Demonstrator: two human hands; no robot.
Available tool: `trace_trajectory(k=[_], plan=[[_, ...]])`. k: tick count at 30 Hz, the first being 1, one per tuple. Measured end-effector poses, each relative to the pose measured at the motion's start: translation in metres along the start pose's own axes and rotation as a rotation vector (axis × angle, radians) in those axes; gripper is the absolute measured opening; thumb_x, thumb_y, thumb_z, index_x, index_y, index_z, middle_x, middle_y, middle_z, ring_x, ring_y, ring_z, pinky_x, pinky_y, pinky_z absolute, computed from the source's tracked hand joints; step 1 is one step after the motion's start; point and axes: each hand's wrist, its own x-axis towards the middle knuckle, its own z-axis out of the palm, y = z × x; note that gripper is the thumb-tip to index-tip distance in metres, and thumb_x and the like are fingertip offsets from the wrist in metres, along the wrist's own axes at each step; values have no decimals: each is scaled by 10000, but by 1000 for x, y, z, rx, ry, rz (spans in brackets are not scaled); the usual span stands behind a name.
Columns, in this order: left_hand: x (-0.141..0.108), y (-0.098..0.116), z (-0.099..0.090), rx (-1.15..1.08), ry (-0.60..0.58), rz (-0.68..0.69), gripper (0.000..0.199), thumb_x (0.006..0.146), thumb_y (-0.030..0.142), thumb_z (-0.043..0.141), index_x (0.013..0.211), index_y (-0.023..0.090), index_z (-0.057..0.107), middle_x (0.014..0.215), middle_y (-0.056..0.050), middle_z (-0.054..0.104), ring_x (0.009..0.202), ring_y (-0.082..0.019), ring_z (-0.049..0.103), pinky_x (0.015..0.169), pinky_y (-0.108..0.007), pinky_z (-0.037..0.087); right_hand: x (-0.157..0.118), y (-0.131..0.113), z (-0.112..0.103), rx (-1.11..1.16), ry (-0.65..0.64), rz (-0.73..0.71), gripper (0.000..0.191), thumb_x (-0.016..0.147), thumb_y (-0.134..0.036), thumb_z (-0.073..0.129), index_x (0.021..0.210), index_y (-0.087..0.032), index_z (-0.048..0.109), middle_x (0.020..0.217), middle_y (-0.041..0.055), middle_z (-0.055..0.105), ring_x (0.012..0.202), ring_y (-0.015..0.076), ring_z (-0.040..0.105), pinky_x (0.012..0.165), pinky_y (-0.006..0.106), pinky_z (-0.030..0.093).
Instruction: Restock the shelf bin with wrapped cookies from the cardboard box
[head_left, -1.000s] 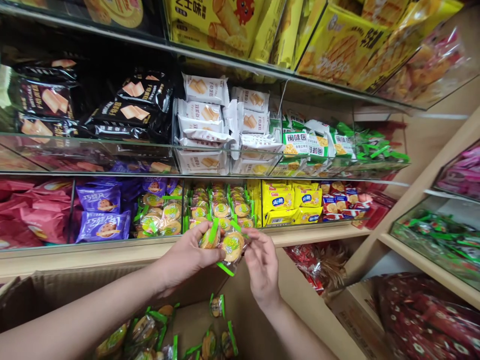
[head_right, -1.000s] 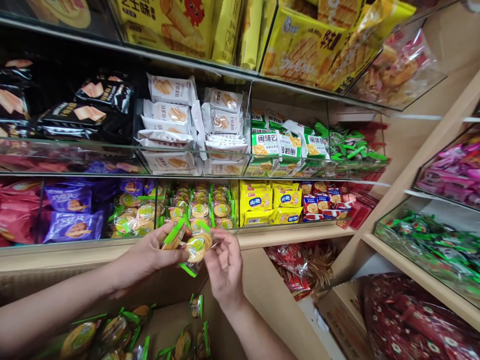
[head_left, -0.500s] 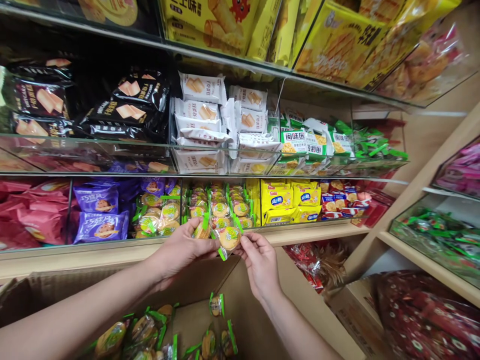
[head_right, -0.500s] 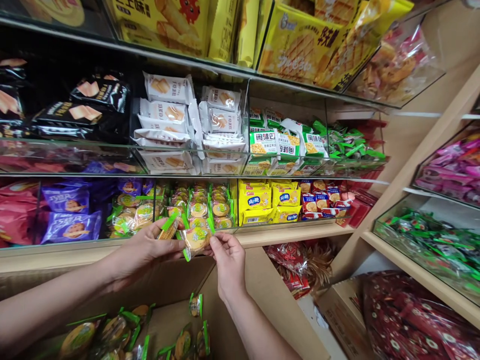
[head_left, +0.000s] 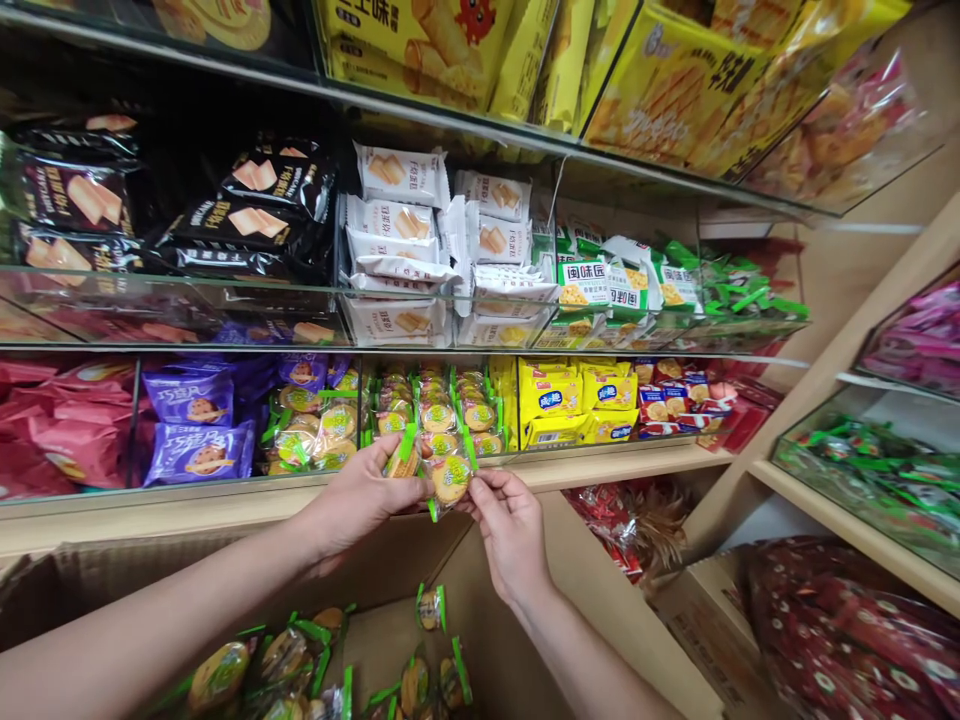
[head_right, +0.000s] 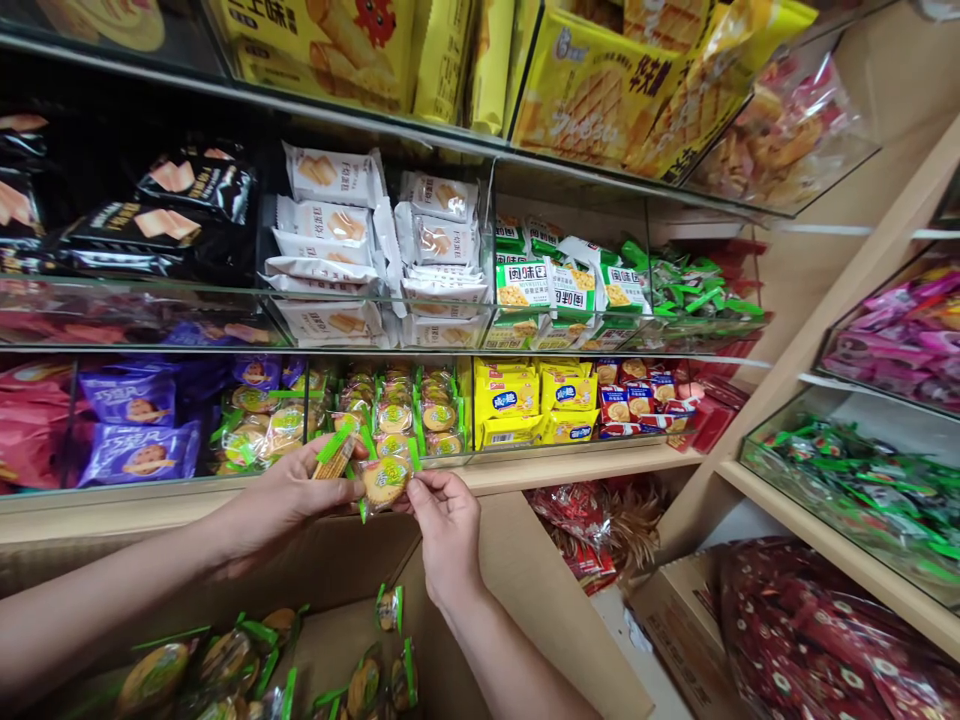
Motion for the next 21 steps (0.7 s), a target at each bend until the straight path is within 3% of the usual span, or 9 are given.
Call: trace_trajectory(k=[6, 11, 17, 21], plan=[[-1, 5, 0, -33, -26, -15, 292, 566, 160, 719, 802, 183, 549, 757, 23, 669, 712, -132, 622, 725, -260, 483, -1, 2, 0, 9, -27, 11, 160, 685, -261, 664, 767, -156, 574, 719, 3, 636, 610, 119, 584, 609, 277, 489], [0, 6, -3, -4, -52, 8, 288, 571, 158, 722, 806, 185, 558, 735, 33, 666, 677, -110, 613, 677, -211, 471, -3, 5, 1, -9, -67, 36, 169, 694, -276, 655, 754, -160, 548, 678, -7, 625, 580, 119, 585, 609, 285, 489], [1, 7, -5, 38, -60, 55, 297, 553, 162, 731, 792, 197, 556, 706, 54, 648, 655, -110, 607, 673, -216, 468, -2, -5, 1, 3, -96, 17, 269, 716, -270, 638, 928, -196, 490, 797, 0, 621, 651, 112, 582, 596, 251, 485], [5, 4, -9, 87, -56, 84, 305, 551, 163, 729, 805, 201, 564, 729, 58, 638, 679, -108, 598, 686, -209, 460, -3, -5, 1, -26, -90, 14, 248, 719, -272, 635, 904, -187, 493, 792, 6, 625, 646, 110, 583, 611, 249, 479]])
